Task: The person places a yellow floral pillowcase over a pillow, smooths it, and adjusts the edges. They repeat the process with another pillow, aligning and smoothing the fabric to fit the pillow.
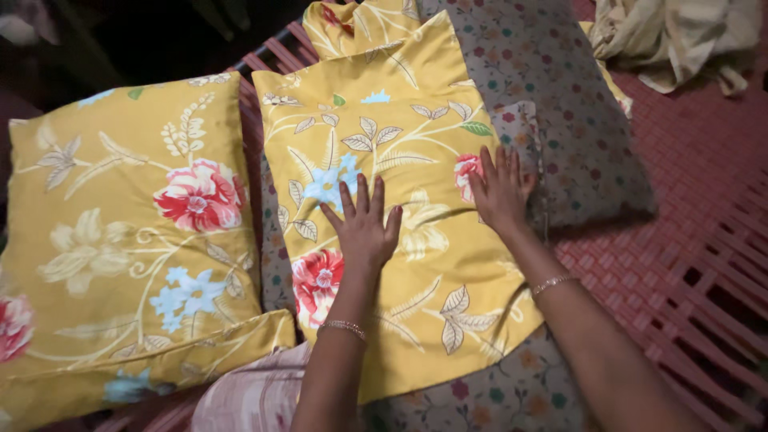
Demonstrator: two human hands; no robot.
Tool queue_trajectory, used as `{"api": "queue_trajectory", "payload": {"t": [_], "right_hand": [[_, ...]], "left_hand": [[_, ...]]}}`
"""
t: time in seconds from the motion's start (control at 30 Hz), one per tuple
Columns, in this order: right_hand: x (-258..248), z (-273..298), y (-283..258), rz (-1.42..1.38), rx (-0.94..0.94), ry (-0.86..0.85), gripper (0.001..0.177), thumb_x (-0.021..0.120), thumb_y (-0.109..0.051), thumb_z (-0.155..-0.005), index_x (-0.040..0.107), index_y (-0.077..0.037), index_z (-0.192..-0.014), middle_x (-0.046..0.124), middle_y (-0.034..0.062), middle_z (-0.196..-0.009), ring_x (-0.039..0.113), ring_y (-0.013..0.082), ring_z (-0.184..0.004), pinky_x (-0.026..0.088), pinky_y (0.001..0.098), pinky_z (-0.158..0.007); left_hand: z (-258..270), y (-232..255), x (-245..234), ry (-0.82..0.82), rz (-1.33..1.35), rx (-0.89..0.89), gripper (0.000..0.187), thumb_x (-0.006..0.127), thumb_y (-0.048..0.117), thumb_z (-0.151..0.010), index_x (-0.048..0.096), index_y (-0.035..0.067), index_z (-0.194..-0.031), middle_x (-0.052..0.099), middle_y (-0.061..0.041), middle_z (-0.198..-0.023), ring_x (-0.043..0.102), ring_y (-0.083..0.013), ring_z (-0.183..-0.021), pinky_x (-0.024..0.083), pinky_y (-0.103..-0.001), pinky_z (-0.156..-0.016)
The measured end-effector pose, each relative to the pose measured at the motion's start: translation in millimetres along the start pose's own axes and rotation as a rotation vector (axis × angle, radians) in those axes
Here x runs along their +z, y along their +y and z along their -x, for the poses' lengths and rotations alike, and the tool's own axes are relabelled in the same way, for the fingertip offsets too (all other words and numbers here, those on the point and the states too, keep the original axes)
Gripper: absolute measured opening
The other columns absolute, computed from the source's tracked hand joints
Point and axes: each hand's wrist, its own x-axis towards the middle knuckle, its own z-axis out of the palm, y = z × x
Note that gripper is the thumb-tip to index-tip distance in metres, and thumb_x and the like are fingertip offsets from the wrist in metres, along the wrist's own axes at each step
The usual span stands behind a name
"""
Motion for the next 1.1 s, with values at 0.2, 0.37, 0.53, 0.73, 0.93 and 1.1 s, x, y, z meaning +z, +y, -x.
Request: {"api": "queue_trajectory", "payload": {"t": [0.2,0.37,0.53,0.73,0.93,1.1], "right_hand": [[10,79,33,-0.046,0.088,-0.053,0.07,0.036,-0.055,-0.105,0.024,-0.022,-0.165,0.024,0.0075,-0.171,0.017,0.0374,-0.157,0.008,0.0738,-0.116],[20,106,69,0.993,-0.426,-0.14,0.057,0.03,-0.059,-0.116,0.018,-0.034,-0.165,0.017,0.0212,-0.176,0.011,0.0456,-0.161,0.002,0.0679,-0.125],[0,138,87,-0.046,0.08,-0.455,0.072,0.038,-0.061,-0.103,0.027,-0.016,-0.159,0.024,0.0202,-0.165,0.018,0.044,-0.152,0.016,0.0591,-0.118],[-31,151,84,-0.281,0.223,-0.473,0.068,0.047,-0.06,-0.103,0.062,-0.001,-0.135,0.066,0.0229,-0.134,0.061,0.0371,-0.129,0.047,0.0459,-0.106],[-42,150,79,-0.862,0.355,-0.374,0.064,0.063,-0.052,-0.096,0.069,0.003,-0.127,0.076,0.0189,-0.112,0.072,0.0265,-0.099,0.056,0.0389,-0.085],[-48,154,73,-1.248,0.625,-0.529,0.057,0.066,-0.047,-0.093,0.068,-0.002,-0.128,0.076,0.0149,-0.111,0.073,0.0238,-0.094,0.057,0.0371,-0.081]], "left_hand": [[43,-1,-10,-0.103,-0.018,-0.046,0.072,0.041,0.063,-0.099,0.035,0.024,-0.16,0.022,-0.008,-0.17,0.007,-0.0425,-0.156,-0.007,-0.074,-0.116],[84,-7,-25,-0.167,-0.042,-0.076,0.074,0.04,0.067,-0.098,0.031,0.03,-0.161,0.02,-0.004,-0.171,0.007,-0.042,-0.157,-0.003,-0.077,-0.114],[124,-14,-43,-0.285,0.014,-0.147,0.078,0.041,0.069,-0.095,0.025,0.031,-0.162,0.014,-0.004,-0.171,0.002,-0.0429,-0.155,-0.001,-0.077,-0.113],[169,-24,-56,-0.391,0.133,-0.187,0.08,0.037,0.067,-0.098,0.02,0.024,-0.163,0.012,-0.006,-0.172,-0.001,-0.0434,-0.157,0.0,-0.077,-0.114],[183,-5,-50,-0.456,0.171,-0.281,0.082,0.033,0.063,-0.099,0.015,0.018,-0.165,0.009,-0.009,-0.173,0.001,-0.054,-0.153,0.004,-0.076,-0.116],[206,29,-79,-0.605,0.163,-0.168,0.106,0.043,0.081,-0.088,0.007,0.019,-0.166,-0.004,-0.027,-0.169,-0.008,-0.0587,-0.152,0.002,-0.077,-0.115]]}}
